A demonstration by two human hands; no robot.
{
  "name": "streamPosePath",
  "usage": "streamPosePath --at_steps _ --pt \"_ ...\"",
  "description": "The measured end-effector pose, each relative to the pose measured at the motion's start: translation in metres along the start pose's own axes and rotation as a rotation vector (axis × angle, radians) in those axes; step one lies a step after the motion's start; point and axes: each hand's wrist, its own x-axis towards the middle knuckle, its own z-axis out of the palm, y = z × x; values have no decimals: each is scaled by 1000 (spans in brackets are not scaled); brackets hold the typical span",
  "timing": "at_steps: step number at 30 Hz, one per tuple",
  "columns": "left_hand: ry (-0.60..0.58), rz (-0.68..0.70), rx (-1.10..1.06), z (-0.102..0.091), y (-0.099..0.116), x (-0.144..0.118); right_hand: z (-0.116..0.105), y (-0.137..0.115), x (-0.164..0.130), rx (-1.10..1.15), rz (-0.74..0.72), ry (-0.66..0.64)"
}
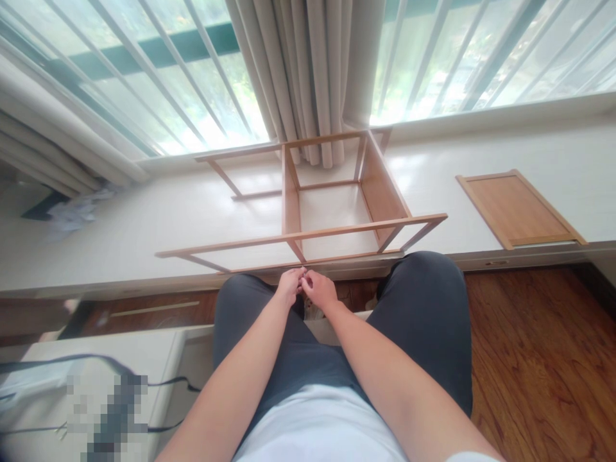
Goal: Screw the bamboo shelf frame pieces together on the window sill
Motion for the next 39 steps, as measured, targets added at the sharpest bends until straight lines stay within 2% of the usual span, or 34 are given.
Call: streamPosePath --at_steps 13,25,33,39 --pt "17 -6 40 0 3 -3 6 13 3 127 32 2" --pt "43 12 67 1 5 -4 11 19 3 308 87 -116" --pt "41 27 84 1 3 -5 11 20 4 369 94 -76" --pt "22 50 84 -1 1 -4 6 17 3 319 84 -21"
